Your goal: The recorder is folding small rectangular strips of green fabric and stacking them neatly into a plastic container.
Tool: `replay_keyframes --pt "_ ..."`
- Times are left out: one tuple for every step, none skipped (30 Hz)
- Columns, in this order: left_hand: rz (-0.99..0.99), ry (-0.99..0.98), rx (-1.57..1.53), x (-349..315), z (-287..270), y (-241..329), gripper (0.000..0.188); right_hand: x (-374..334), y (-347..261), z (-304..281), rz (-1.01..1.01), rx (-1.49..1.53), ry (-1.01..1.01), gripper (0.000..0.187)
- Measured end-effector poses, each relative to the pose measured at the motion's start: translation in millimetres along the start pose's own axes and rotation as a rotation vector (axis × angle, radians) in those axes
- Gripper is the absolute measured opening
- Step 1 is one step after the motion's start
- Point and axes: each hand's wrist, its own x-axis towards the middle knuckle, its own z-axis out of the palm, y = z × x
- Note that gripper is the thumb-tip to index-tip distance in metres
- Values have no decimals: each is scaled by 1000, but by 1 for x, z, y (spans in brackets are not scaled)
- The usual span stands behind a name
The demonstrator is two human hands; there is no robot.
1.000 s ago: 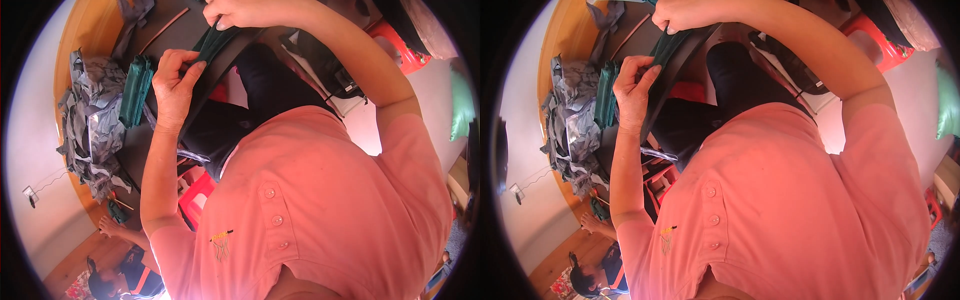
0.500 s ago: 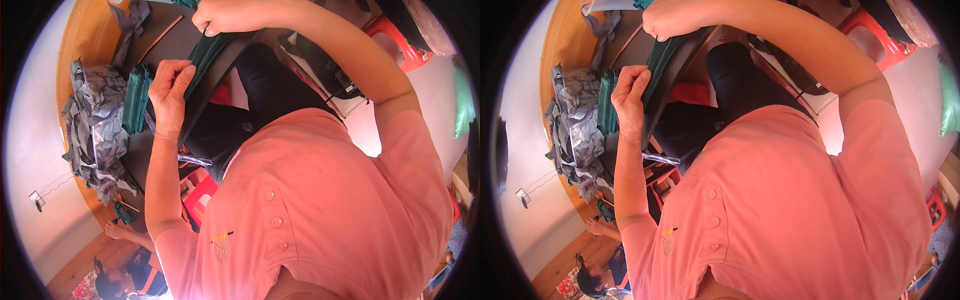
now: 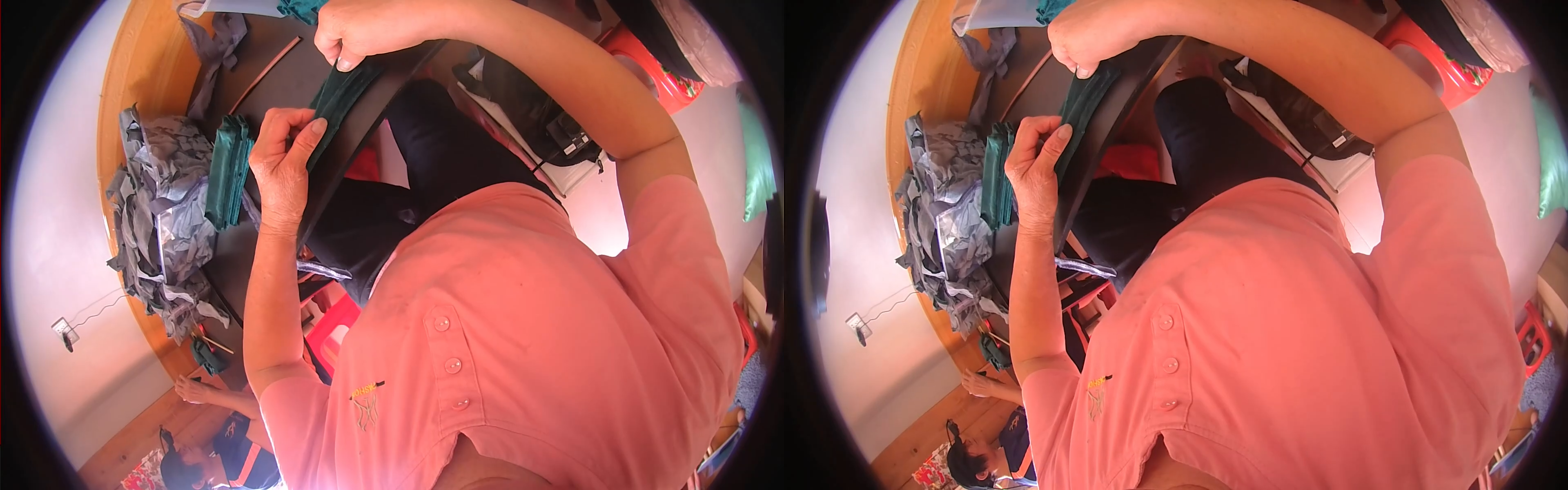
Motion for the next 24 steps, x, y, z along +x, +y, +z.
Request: replay_keyframes --pt "-3 2 2 -1 -1 -1 13 4 -15 1 118 -145 -40 20" --pt "-12 6 -4 -2 -1 -1 12 6 -24 0 235 -291 -80 21" --pt "-22 9 -10 -3 -2 -2 12 6 -17 -1 232 -289 -81 21" --pt "-22 10 -10 -3 -2 -1 12 3 -8 -7 130 -103 -87 20" --pt "-29 11 0 -3 -2 1 11 -1 -1 -10 27 83 -92 20" --pt "-37 13 10 -3 -2 1 10 -5 4 -9 27 83 -92 20" --pt "-38 14 11 -3 -2 1 10 -9 4 -11 3 106 -50 19" --pt "-55 15 -2 -3 -3 1 10 -12 4 -12 -22 129 -8 19" --pt "-73 17 -15 -3 -4 1 10 -14 6 -12 -24 130 -9 19" --pt "-72 17 -17 -2 -4 0 10 -16 9 -13 -38 169 -22 19" --pt "-90 16 -55 -1 -4 -2 10 -18 11 -13 -52 207 -35 21" --pt "-107 14 -93 -1 -4 -3 10 -21 13 -12 -51 206 -35 21" --pt "-108 15 -93 0 -4 -4 10 -23 14 -10 -93 199 -24 20" --pt "-132 14 -118 0 -5 -4 10 -24 15 -7 -135 192 -12 18" --pt "-155 12 -143 0 -6 -4 11 -27 14 -5 -182 133 39 13" --pt "-156 14 -142 -1 -6 -4 11 -27 13 -3 -185 134 39 13" --pt "-172 6 -138 -2 -6 -4 11 -26 12 0 -169 48 60 10" --pt "-189 -2 -134 -3 -6 -4 12 -25 11 2 -152 -37 81 8" --pt "-186 -2 -134 -3 -5 -5 12 -24 14 6 -152 -40 82 8" --pt "-100 -11 -86 -3 -4 -6 15 -21 19 10 -147 -51 100 8" --pt "-13 -20 -37 -2 -2 -7 18 -19 24 13 -143 -62 118 8" --pt "-13 -19 -36 -2 -1 -7 18 -16 26 16 -145 -62 118 8" --pt "5 -8 -5 -1 0 -7 20 -14 27 19 -158 -59 164 8" --pt "22 3 26 -1 1 -7 22 -13 30 21 -171 -57 210 9"
